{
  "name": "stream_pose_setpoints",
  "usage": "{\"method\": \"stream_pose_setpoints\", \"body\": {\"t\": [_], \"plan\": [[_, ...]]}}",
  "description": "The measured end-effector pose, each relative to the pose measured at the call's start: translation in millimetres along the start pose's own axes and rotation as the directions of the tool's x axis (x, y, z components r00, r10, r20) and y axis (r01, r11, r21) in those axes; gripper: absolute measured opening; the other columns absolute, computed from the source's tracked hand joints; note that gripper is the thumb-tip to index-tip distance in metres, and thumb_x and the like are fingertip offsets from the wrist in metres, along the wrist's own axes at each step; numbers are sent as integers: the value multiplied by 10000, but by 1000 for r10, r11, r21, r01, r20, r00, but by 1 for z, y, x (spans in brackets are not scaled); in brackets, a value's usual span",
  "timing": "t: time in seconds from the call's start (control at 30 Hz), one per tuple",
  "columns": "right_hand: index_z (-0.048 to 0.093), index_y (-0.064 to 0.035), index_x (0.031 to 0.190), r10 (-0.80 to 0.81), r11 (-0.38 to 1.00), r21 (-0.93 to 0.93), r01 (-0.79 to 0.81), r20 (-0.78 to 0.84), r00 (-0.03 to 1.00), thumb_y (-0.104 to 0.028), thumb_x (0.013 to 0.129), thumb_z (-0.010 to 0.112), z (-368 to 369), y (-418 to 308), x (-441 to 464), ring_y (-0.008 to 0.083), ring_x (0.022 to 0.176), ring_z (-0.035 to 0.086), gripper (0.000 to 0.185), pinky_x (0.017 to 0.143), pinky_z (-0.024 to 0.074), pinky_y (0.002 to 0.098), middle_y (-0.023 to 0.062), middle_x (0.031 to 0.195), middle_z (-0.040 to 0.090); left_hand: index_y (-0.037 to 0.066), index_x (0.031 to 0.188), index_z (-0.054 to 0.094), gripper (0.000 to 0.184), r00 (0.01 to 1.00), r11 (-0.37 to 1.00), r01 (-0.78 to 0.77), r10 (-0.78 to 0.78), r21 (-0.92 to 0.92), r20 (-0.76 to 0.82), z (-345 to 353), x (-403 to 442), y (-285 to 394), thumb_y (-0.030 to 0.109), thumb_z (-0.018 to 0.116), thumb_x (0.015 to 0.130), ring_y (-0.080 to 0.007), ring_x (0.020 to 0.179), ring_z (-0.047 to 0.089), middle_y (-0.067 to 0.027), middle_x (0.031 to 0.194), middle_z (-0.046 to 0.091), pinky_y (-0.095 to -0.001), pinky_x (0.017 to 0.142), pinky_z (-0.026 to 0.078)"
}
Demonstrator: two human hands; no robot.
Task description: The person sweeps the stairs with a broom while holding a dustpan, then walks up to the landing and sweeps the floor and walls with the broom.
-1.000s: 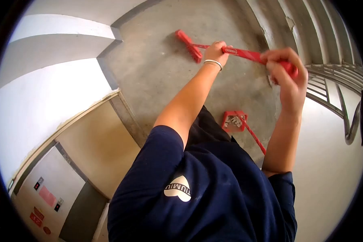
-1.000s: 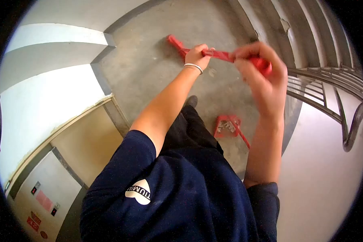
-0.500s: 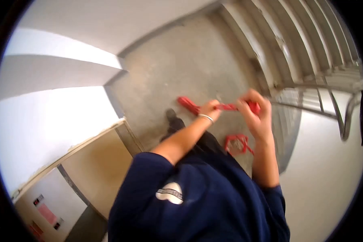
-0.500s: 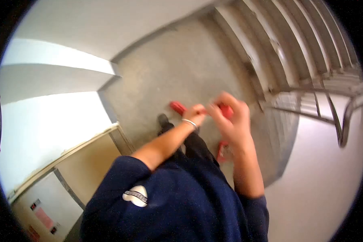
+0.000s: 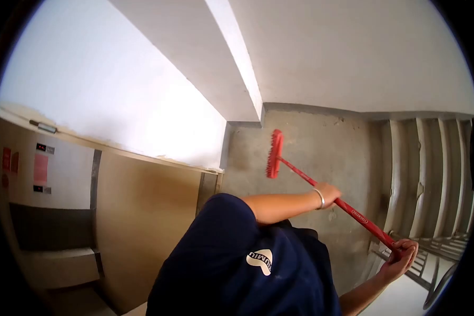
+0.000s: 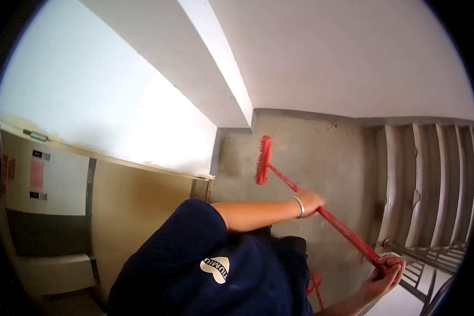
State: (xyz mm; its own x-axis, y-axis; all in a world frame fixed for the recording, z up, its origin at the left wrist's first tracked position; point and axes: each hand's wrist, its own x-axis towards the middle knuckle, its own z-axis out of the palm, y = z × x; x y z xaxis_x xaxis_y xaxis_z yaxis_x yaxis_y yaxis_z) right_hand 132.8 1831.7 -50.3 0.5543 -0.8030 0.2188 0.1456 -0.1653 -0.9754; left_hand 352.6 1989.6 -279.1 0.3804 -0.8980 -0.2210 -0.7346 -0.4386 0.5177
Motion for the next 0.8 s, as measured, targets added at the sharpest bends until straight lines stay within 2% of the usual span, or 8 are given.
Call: {"method": "stream_pose_setpoints", "body": {"t": [0.07,0.13,0.3,0.37,0.5,0.63,0.7,0.8], "plan": [[477,-43,857,8,969,248,-17,36,999,-242,900,444,3,-2,9,101,629,446,206,545,375,216,51,739,483,152,844,640,159,979,982,173,-180,76,99,-12,-24,-40,223,628,703,-306,802,602,-112,785,622,-415,652,483],[489,-42,911,19,965,262,-4,-57,998,-234,896,451,-10,14,22,107,597,444,196,533,380,222,49,734,485,152,787,608,112,977,980,196,-197,-23,-78,0,-51,-82,241,610,719,-312,772,592,-101,762,613,-439,635,468],[548,-52,810,175,983,-78,-166,123,977,-126,846,497,-27,50,33,64,493,436,96,410,320,185,36,734,546,153,797,574,186,921,936,352,-341,27,-188,-31,-94,-86,293,647,698,-267,764,588,-58,820,577,-406,636,469],[552,-61,810,477,872,-244,-425,223,850,-128,839,515,-78,76,30,59,488,438,81,405,305,192,17,690,547,156,799,580,194,920,927,372,-364,38,-143,-30,-93,-76,305,648,695,-261,770,590,-54,815,577,-404,641,472],[551,-66,835,586,775,-290,-561,-4,811,-138,837,523,-126,98,7,63,483,444,77,416,304,184,5,652,543,152,806,596,223,962,953,263,-272,149,41,-29,-66,-38,327,642,676,-260,771,596,-57,827,590,-403,659,476],[544,-62,937,524,845,84,-527,-320,789,-168,845,522,-189,130,-4,69,519,470,142,411,316,173,26,701,559,147,802,604,208,962,958,184,-222,219,162,-25,-7,11,309,598,672,-274,760,598,-69,811,609,-415,641,476],[536,-46,973,447,884,348,-314,-428,786,-178,849,523,-201,136,2,62,571,486,181,432,322,164,24,732,564,141,793,601,198,983,955,134,-163,264,88,-36,21,32,294,600,667,-280,747,598,-76,807,605,-420,629,475],[517,-11,987,418,789,535,-302,-107,902,-281,859,496,-227,134,24,105,667,482,300,493,345,183,91,852,552,137,780,594,187,991,943,136,-135,305,-24,-51,64,53,280,602,660,-284,734,594,-80,800,601,-421,627,470]]}}
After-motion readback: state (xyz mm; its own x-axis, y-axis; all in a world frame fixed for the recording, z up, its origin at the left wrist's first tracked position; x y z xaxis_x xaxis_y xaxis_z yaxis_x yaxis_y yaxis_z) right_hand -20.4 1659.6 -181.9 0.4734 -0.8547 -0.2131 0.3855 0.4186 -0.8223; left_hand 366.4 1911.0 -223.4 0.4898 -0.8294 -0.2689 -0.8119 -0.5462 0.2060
